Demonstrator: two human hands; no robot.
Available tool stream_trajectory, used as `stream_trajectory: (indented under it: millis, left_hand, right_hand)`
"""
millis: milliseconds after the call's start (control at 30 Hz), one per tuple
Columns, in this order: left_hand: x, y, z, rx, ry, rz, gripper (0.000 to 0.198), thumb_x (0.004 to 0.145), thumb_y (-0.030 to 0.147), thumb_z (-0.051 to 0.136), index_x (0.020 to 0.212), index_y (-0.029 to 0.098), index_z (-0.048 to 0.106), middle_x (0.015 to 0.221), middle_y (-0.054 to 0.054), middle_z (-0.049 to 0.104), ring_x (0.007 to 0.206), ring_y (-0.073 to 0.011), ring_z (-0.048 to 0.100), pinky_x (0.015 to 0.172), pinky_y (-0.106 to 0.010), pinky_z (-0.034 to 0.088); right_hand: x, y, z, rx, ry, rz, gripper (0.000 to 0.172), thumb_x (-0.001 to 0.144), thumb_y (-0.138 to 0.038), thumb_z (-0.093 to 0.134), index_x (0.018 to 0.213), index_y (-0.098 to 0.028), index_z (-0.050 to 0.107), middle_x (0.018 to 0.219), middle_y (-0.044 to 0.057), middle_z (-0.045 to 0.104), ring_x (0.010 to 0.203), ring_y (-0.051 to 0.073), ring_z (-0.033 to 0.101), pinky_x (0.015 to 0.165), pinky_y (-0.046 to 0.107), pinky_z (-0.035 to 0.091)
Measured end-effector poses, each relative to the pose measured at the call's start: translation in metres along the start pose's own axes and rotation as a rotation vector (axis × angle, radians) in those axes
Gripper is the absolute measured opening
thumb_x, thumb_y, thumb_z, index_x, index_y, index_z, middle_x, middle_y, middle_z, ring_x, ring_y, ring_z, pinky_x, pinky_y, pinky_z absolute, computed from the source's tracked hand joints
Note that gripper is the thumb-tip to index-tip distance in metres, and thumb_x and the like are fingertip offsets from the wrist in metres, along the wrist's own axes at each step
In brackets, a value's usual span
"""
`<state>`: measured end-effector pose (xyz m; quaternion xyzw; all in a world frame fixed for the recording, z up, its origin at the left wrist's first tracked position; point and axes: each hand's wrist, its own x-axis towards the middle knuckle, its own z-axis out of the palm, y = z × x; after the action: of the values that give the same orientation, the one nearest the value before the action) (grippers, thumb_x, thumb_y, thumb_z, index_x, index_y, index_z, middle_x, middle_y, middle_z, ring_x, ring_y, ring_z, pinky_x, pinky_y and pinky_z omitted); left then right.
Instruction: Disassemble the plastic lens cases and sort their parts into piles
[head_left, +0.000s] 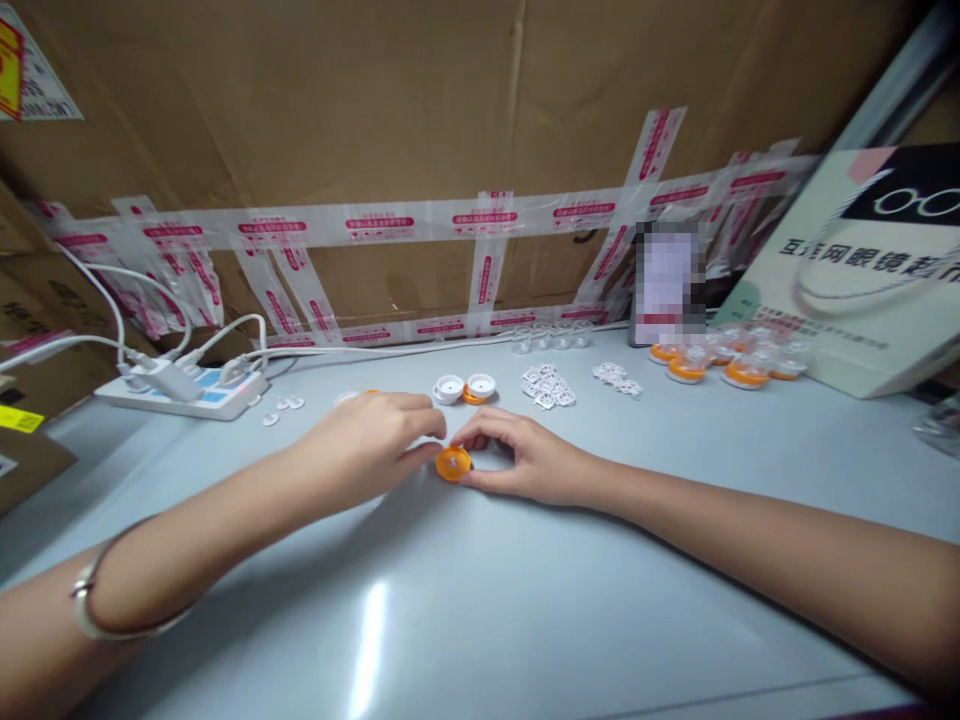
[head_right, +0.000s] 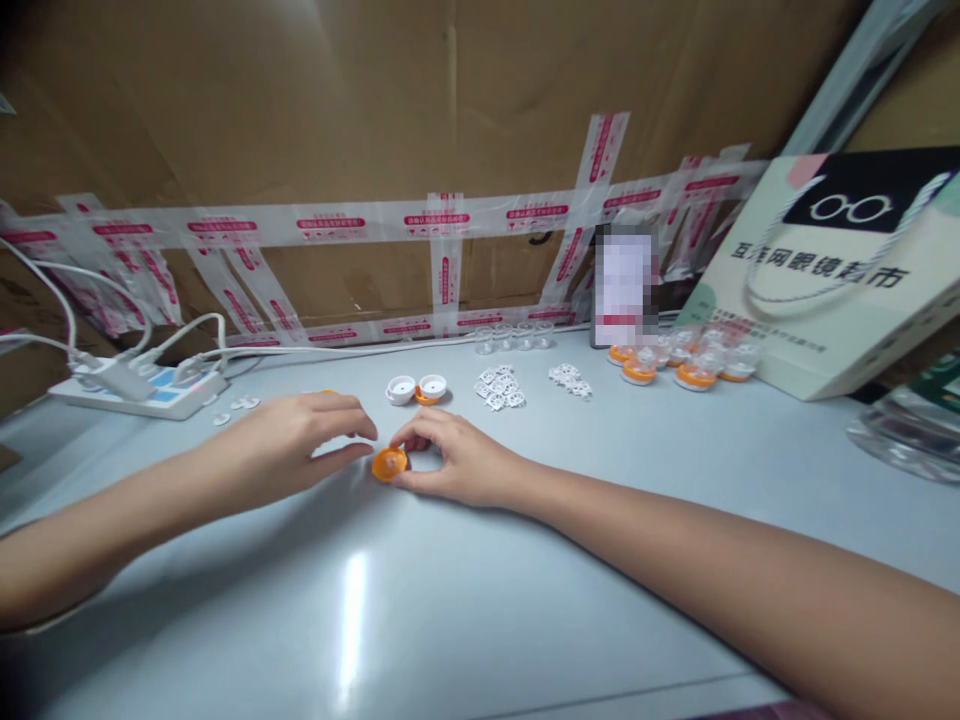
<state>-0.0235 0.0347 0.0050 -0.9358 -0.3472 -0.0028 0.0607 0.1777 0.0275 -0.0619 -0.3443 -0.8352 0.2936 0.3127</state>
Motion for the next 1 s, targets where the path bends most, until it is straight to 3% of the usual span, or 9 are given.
stream_trajectory:
  millis: [133, 233, 500, 800, 1000]
  left_hand:
    - [0.008, 0.005, 0.025, -0.037, 0.069, 0.102, 0.015, 0.084, 0.021, 0.049, 0.086, 0.019, 0.064, 0.080, -0.002, 0.066, 0.070, -0.0154, 0.060, 0.060, -0.024, 0.039]
    - [0.009, 0.000, 0.033, -0.091, 0.091, 0.145, 0.015, 0.084, 0.017, 0.049, 0.084, 0.019, 0.064, 0.078, -0.001, 0.066, 0.068, -0.0138, 0.060, 0.061, -0.024, 0.038]
    - [0.006, 0.002, 0.033, 0.043, 0.167, 0.264, 0.019, 0.089, 0.020, 0.045, 0.080, 0.017, 0.062, 0.073, -0.002, 0.065, 0.065, -0.0139, 0.059, 0.062, -0.027, 0.036]
    - [0.003, 0.001, 0.036, 0.300, 0.356, 0.492, 0.024, 0.090, 0.011, 0.038, 0.076, 0.013, 0.058, 0.069, -0.003, 0.063, 0.063, -0.0138, 0.056, 0.060, -0.030, 0.032]
    - [0.002, 0.003, 0.038, 0.374, 0.432, 0.550, 0.024, 0.089, 0.009, 0.039, 0.074, 0.013, 0.058, 0.067, -0.003, 0.062, 0.061, -0.0138, 0.054, 0.062, -0.032, 0.033]
  right_hand:
    - [0.001, 0.000, 0.001, -0.014, -0.002, 0.009, 0.024, 0.073, -0.030, 0.065, 0.093, -0.017, 0.060, 0.087, 0.004, 0.060, 0.082, 0.015, 0.055, 0.076, 0.030, 0.047]
    - [0.001, -0.001, 0.000, -0.014, -0.021, 0.023, 0.024, 0.073, -0.028, 0.065, 0.094, -0.017, 0.060, 0.089, 0.005, 0.060, 0.084, 0.016, 0.055, 0.077, 0.030, 0.046]
    - [0.002, -0.001, 0.000, -0.017, -0.004, -0.009, 0.020, 0.074, -0.029, 0.064, 0.090, -0.017, 0.062, 0.084, 0.004, 0.058, 0.081, 0.015, 0.055, 0.074, 0.028, 0.046]
    - [0.001, -0.001, 0.001, 0.007, -0.001, -0.008, 0.018, 0.075, -0.028, 0.063, 0.087, -0.016, 0.062, 0.083, 0.004, 0.057, 0.080, 0.015, 0.055, 0.074, 0.029, 0.046]
    - [0.001, 0.000, 0.000, 0.012, -0.004, 0.020, 0.019, 0.074, -0.028, 0.064, 0.088, -0.016, 0.061, 0.085, 0.005, 0.057, 0.080, 0.015, 0.055, 0.075, 0.030, 0.048]
